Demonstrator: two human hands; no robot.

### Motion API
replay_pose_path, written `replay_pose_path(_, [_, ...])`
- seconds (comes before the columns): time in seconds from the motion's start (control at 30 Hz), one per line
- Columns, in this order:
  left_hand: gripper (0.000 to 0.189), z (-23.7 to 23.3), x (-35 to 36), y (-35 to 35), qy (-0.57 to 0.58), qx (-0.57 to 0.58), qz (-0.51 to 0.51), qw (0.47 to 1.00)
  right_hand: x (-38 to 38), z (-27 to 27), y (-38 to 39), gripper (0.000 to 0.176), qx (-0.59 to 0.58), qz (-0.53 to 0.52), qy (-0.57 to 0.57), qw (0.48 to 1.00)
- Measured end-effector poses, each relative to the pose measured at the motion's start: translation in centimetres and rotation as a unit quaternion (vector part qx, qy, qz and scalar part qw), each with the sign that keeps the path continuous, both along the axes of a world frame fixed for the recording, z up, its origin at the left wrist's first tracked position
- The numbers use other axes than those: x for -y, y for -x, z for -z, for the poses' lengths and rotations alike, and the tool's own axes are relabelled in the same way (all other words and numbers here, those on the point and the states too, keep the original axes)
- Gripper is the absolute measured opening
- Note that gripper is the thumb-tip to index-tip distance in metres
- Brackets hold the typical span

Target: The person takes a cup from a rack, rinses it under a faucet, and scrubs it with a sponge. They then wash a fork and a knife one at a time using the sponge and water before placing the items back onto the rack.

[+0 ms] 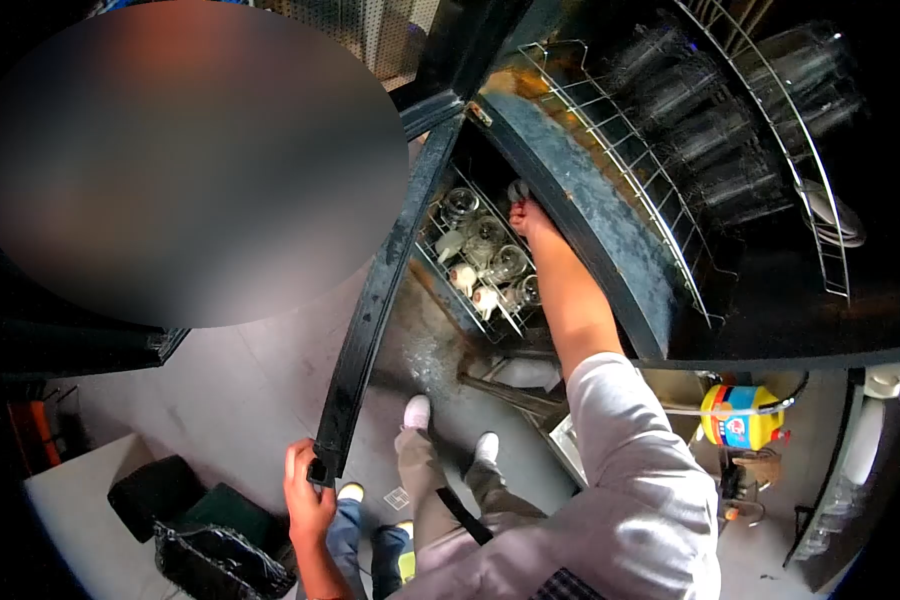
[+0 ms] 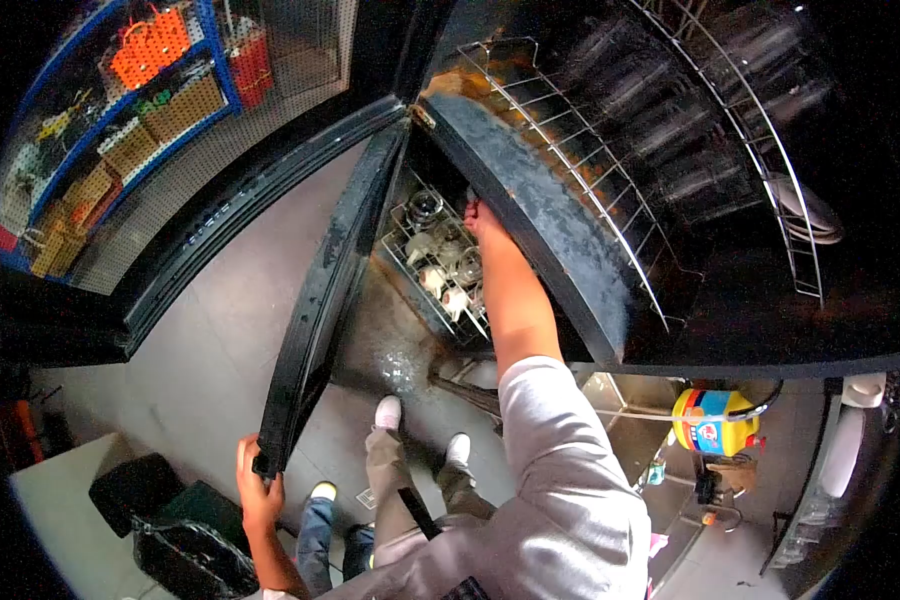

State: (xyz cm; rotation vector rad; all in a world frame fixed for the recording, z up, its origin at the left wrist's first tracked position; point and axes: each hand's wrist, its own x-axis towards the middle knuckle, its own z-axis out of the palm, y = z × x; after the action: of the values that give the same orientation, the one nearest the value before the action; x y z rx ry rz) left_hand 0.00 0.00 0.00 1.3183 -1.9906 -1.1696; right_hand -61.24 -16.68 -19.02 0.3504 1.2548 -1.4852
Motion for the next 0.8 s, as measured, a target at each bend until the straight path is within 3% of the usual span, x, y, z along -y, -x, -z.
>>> replay_pose_path(0.07, [0.044, -0.6, -0.7, 0.0, 0.009, -0.005, -0.014, 1.0, -1.0, -0.1, 0.3, 0.028, -0.027, -0.014, -0.023, 0.999])
replay_pose_path(0.1, [0.044, 0.1, 1.9, 0.3, 0.032, 0.016, -0.017, 0.999, 2.4, 3.2, 1.2, 0.028, -0.021, -0.029, -0.013, 0.999])
replay_pose_path(0.17, [0.044, -0.3, 1.3, 0.9, 0.024, 0.031, -0.025, 0.999, 0.9, 8.3, 5.4, 0.027, -0.036, -0.06, -0.047, 0.996])
replay_pose_path(0.4, [0.043, -0.6, -0.4, 2.1, 0.028, 0.003, -0.042, 0.999, -1.0, 0.1, -1.6, 0.051, -0.061, -0.011, -0.077, 0.995])
replay_pose_path(0.5, [0.044, -0.9, -1.7, 2.9, 0.022, 0.014, -0.008, 1.0, -1.7, -0.9, -2.4, 0.062, 0.068, -0.022, -0.094, 0.993])
replay_pose_path(0.57, [0.046, -1.1, -3.4, 3.5, -0.018, 0.002, -0.003, 1.0, -2.3, 7.2, 1.2, 0.063, 0.184, -0.102, 0.067, 0.975])
replay_pose_path(0.6, [0.047, -0.5, -4.3, 3.4, -0.055, 0.011, 0.022, 0.998, -3.2, 1.8, -2.4, 0.062, 0.15, -0.144, 0.086, 0.974])
replay_pose_path(0.63, [0.047, 0.1, -5.3, 3.5, -0.091, 0.021, 0.047, 0.994, -4.5, -3.4, -5.8, 0.057, 0.039, -0.147, 0.064, 0.986])
replay_pose_path(0.67, [0.047, 0.7, -6.1, 3.6, -0.127, 0.032, 0.072, 0.989, -6.3, -5.6, -7.1, 0.049, 0.068, -0.181, 0.14, 0.971])
replay_pose_path(0.73, [0.044, 1.7, -8.1, 5.4, -0.101, 0.05, 0.19, 0.975, -11.1, -7.7, -9.5, 0.033, -0.078, -0.206, 0.139, 0.965])
replay_pose_path(0.77, [0.043, 2.2, -9.2, 6.4, -0.087, 0.053, 0.247, 0.964, -15.0, -11.8, -11.5, 0.028, -0.261, -0.235, 0.1, 0.931])
replay_pose_path(0.8, [0.044, 1.7, -10.1, 8.5, -0.106, 0.047, 0.275, 0.955, -18.6, -13.8, -12.6, 0.027, -0.285, -0.27, 0.087, 0.916])
